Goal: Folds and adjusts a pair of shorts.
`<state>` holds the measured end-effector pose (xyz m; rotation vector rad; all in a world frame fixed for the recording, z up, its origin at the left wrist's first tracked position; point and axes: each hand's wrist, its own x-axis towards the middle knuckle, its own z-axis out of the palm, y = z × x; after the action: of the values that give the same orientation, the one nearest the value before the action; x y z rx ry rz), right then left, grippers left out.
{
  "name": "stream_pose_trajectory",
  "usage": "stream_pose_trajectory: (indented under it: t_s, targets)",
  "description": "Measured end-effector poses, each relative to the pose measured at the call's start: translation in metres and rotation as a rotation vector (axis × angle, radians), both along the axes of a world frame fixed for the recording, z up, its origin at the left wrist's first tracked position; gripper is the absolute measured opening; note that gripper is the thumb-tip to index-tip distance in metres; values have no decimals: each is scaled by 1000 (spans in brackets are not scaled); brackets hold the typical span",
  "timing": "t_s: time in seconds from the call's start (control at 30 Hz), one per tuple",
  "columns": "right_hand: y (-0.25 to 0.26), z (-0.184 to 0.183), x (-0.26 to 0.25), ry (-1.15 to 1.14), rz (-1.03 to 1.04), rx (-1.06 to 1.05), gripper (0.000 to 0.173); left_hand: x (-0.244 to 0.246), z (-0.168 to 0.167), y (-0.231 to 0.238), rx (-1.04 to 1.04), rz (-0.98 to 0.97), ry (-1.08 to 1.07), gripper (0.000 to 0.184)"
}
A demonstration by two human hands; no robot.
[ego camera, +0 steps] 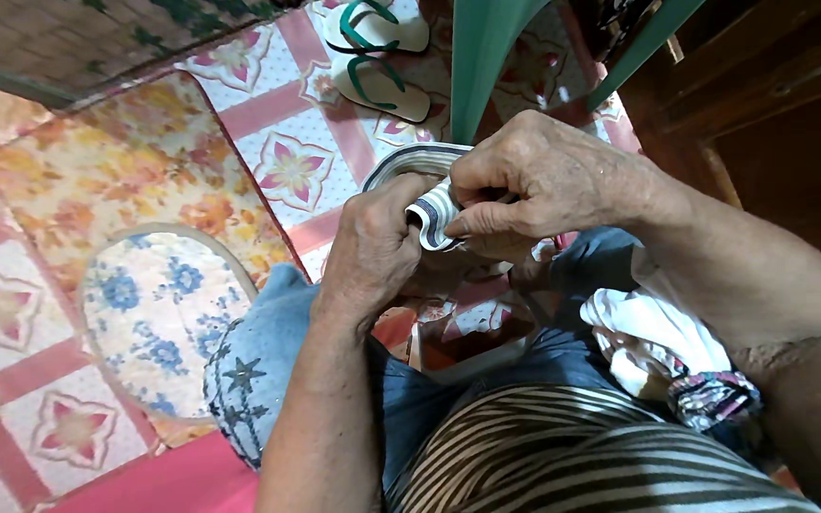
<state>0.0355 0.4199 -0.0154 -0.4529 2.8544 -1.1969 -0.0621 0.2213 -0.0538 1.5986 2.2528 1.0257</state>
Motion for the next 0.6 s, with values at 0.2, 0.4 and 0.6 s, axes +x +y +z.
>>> stream_pose_trajectory:
  t_s: [0.2,0.4,0.6]
  targets:
    - [0,2,0,-12,2,13,31,0,0,1,8,3,0,15]
    - [0,2,0,-14,2,16,31,0,0,1,11,0,-8,15]
    - [-1,2,0,-18,-4,13,31,1,1,1,6,0,-8,13]
